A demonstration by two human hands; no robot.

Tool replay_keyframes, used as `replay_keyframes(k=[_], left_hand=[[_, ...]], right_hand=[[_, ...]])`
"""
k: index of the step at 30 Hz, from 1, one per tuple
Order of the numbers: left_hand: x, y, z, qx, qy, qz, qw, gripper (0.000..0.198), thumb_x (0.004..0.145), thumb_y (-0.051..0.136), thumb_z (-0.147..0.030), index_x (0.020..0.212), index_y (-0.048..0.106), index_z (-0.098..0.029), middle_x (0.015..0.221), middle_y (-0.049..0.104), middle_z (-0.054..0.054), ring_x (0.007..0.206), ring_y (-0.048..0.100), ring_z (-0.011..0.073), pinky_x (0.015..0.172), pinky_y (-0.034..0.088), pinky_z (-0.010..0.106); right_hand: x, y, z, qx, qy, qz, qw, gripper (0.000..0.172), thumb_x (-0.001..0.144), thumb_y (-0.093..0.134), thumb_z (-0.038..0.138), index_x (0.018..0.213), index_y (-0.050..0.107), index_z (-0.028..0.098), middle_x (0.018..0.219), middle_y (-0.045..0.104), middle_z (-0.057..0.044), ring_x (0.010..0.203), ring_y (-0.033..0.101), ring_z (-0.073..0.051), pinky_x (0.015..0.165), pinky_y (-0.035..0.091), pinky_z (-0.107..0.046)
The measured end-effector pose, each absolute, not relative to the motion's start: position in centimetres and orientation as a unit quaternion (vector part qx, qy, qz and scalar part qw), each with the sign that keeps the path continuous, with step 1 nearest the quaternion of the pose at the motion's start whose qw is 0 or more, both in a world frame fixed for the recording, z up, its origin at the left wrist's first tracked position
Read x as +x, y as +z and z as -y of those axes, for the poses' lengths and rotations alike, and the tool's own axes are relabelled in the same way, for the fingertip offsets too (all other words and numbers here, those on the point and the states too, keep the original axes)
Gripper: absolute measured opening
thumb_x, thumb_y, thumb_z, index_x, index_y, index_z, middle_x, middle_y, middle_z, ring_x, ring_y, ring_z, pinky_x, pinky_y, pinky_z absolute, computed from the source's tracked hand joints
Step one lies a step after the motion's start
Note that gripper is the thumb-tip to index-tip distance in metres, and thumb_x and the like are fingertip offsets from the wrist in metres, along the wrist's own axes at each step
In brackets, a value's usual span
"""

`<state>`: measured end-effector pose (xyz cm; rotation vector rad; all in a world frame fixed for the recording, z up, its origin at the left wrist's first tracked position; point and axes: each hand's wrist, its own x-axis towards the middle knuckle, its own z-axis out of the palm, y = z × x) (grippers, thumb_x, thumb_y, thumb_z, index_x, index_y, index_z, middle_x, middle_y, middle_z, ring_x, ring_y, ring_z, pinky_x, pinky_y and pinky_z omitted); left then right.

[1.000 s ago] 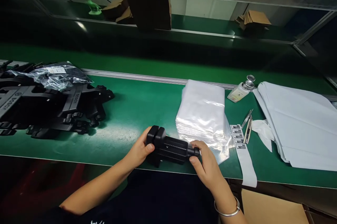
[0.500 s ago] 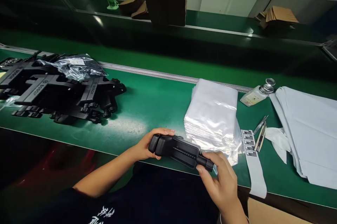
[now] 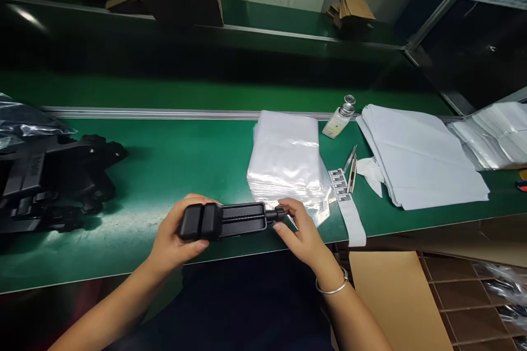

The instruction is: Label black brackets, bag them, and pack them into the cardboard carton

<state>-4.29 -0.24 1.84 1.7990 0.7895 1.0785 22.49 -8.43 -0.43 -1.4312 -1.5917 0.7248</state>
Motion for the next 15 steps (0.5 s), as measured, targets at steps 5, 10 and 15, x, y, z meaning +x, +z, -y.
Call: replay_keyframes(k=[5, 10, 15], left_hand=[[-4.2, 1.7, 0.3, 0.665, 0.452, -0.354, 0.477, 0.046, 0.075, 0.074, -0.055, 0.108, 0.062, -0.026, 0.096, 0.062, 0.003, 0.083, 0.060, 0.0210, 0.072, 0.048, 0.032], [-4.0, 1.8, 0.3, 0.647, 0.447, -0.364, 0.500, 0.044, 0.073, 0.075, -0.053, 0.106, 0.063, -0.026, 0.097, 0.061, 0.003, 0.085, 0.059, 0.0214, 0.072, 0.047, 0.031], [-3.9, 1.8, 0.1, 0.662, 0.436, -0.354, 0.497, 0.046, 0.074, 0.074, -0.055, 0.107, 0.062, -0.025, 0.094, 0.060, 0.003, 0.082, 0.058, 0.0205, 0.071, 0.046, 0.031]], right_hand=[[22.8, 0.3, 8.4, -0.550, 0.164, 0.709, 0.410, 0.029, 0.097, 0.052, 0.030, 0.126, 0.051, 0.026, 0.107, 0.068, -0.009, 0.097, 0.069, -0.024, 0.082, 0.059, -0.038], [22.7, 1.3, 7.9, -0.530, 0.133, 0.741, 0.392, 0.026, 0.099, 0.048, 0.029, 0.125, 0.051, 0.025, 0.099, 0.071, -0.008, 0.090, 0.071, -0.023, 0.077, 0.060, -0.037], [22.9, 0.8, 8.0, -0.542, 0.128, 0.739, 0.380, 0.024, 0.100, 0.048, 0.030, 0.123, 0.053, 0.025, 0.099, 0.072, -0.008, 0.090, 0.072, -0.024, 0.077, 0.061, -0.038]])
